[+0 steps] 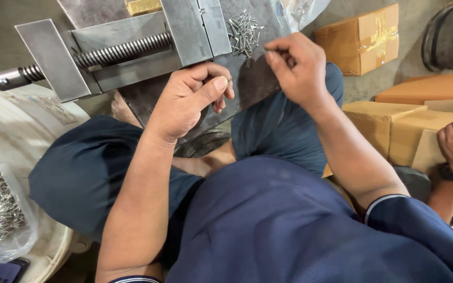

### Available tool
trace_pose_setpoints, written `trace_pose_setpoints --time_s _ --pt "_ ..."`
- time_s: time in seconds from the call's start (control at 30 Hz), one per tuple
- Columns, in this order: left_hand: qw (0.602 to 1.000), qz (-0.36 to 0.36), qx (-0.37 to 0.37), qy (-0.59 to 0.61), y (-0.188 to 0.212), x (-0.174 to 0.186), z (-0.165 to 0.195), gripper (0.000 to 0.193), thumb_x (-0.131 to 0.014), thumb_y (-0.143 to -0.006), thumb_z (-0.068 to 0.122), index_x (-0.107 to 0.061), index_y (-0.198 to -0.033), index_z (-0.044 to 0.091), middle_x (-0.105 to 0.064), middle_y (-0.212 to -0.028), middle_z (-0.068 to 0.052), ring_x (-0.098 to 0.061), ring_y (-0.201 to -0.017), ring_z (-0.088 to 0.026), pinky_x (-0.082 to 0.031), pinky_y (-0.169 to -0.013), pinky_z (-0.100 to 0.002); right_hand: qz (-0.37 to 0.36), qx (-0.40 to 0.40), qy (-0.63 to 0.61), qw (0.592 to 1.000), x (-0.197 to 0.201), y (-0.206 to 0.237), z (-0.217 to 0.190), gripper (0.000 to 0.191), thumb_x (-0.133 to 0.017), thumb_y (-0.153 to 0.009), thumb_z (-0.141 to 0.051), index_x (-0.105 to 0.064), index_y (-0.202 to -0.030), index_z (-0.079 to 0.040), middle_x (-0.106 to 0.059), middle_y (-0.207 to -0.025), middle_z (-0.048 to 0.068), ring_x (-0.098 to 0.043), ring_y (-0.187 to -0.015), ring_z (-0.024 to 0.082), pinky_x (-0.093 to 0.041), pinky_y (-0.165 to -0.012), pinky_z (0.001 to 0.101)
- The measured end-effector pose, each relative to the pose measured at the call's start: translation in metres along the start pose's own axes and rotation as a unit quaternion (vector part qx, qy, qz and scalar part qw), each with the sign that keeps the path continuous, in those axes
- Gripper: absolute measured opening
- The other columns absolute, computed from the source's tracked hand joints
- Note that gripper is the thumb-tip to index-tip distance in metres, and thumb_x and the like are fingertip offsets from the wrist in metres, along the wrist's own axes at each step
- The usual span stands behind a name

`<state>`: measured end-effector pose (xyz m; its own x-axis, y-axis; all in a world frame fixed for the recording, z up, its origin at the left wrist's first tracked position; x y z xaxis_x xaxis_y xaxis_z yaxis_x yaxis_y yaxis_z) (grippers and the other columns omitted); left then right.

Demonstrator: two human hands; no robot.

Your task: The person sits on the floor and uses a metal press tool to assemble small metal components. They repeatedly pick up parts, place them into the press, and tighten the screw mechanism to secure them. The person also adjusts the press and transfers finished parts into a nearby container.

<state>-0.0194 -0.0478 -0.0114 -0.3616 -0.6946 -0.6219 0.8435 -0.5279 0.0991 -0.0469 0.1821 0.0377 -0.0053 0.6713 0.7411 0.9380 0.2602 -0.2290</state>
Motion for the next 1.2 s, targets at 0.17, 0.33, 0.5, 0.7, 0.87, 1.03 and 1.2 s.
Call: trace_pose_setpoints --time_s 0.17,0.33,0.5,0.7,0.87,1.03,1.2 --pt "1.0 -0.006 -0.003 0.004 -0.001 -0.002 0.003 0.02 -0.066 -0.106 0.021 -0.069 -0.111 0.002 -0.07 -0.093 -0.004 -0.061 -0.078 -0.01 -0.052 -0.074 -0.025 -0.002 0.03 0.021 0.999 -0.007 0.005 -0.008 0.015 -0.079 -0.099 -0.004 -0.073 -0.113 -0.005 -0.062 -0.088 0.007 -0.06 -0.07 0.015 -0.048 -0.066 0.0293" --pt "1.0 -0.008 -0.004 0.007 0.0 -0.003 0.004 0.02 -0.066 -0.106 0.021 -0.069 -0.11 0.001 -0.07 -0.093 -0.004 -0.061 -0.079 -0.01 -0.052 -0.075 -0.026 -0.021 0.04 0.075 0.996 -0.014 -0.008 -0.017 0.014 -0.083 -0.094 -0.007 -0.074 -0.106 -0.007 -0.063 -0.084 0.007 -0.061 -0.065 0.02 -0.047 -0.061 0.0324" --pt "1.0 -0.003 -0.002 -0.001 0.0 -0.002 0.002 0.019 -0.065 -0.106 0.02 -0.069 -0.111 0.002 -0.069 -0.092 -0.003 -0.061 -0.079 -0.01 -0.052 -0.075 -0.026 -0.02 0.079 0.097 0.992 -0.017 -0.011 -0.025 0.012 -0.08 -0.096 -0.006 -0.07 -0.104 -0.008 -0.064 -0.09 0.007 -0.068 -0.078 0.022 -0.052 -0.066 0.0334" --pt "0.999 0.014 0.015 -0.034 -0.003 -0.007 0.004 0.021 -0.066 -0.104 0.019 -0.069 -0.115 0.002 -0.069 -0.09 -0.001 -0.061 -0.076 -0.007 -0.053 -0.072 -0.024 -0.016 0.019 0.022 0.999 -0.019 -0.01 -0.024 0.011 -0.076 -0.102 -0.003 -0.066 -0.107 -0.005 -0.062 -0.093 0.007 -0.061 -0.074 0.017 -0.049 -0.066 0.0299" --pt "0.979 0.075 0.038 -0.186 -0.007 -0.015 0.004 0.032 -0.068 -0.098 0.022 -0.066 -0.123 0.003 -0.066 -0.083 0.001 -0.056 -0.067 -0.005 -0.049 -0.06 -0.024 0.003 0.017 -0.069 0.997 -0.02 -0.005 -0.038 0.012 -0.074 -0.106 -0.002 -0.062 -0.107 -0.002 -0.06 -0.098 0.007 -0.056 -0.077 0.014 -0.047 -0.067 0.0259" --pt "0.948 0.04 -0.102 -0.3 -0.005 -0.02 0.019 0.019 -0.062 -0.106 0.019 -0.068 -0.11 0.001 -0.071 -0.086 -0.005 -0.062 -0.075 -0.01 -0.053 -0.071 -0.028 0.017 0.052 -0.069 0.996 -0.031 0.002 -0.052 0.013 -0.073 -0.106 -0.003 -0.06 -0.107 -0.001 -0.059 -0.099 0.007 -0.059 -0.08 0.013 -0.05 -0.068 0.0241" --pt "0.961 0.033 -0.082 -0.261 -0.006 -0.017 0.015 0.019 -0.06 -0.105 0.017 -0.066 -0.094 0.002 -0.072 -0.08 -0.005 -0.064 -0.072 -0.012 -0.052 -0.068 -0.029 -0.011 -0.011 -0.26 0.966 -0.048 0.011 -0.038 0.011 -0.067 -0.111 -0.004 -0.058 -0.114 0.0 -0.056 -0.104 0.004 -0.054 -0.083 0.008 -0.047 -0.075 0.0231"
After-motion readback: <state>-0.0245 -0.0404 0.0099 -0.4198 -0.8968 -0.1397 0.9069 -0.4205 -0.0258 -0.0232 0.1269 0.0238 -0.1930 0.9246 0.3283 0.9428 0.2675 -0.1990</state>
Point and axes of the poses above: each hand's wrist, its own y-axis away from the middle knuckle, its own x-axis out of the back of the hand, z = x × y, the point moved 5 cm from there along -y, towards the middle knuckle
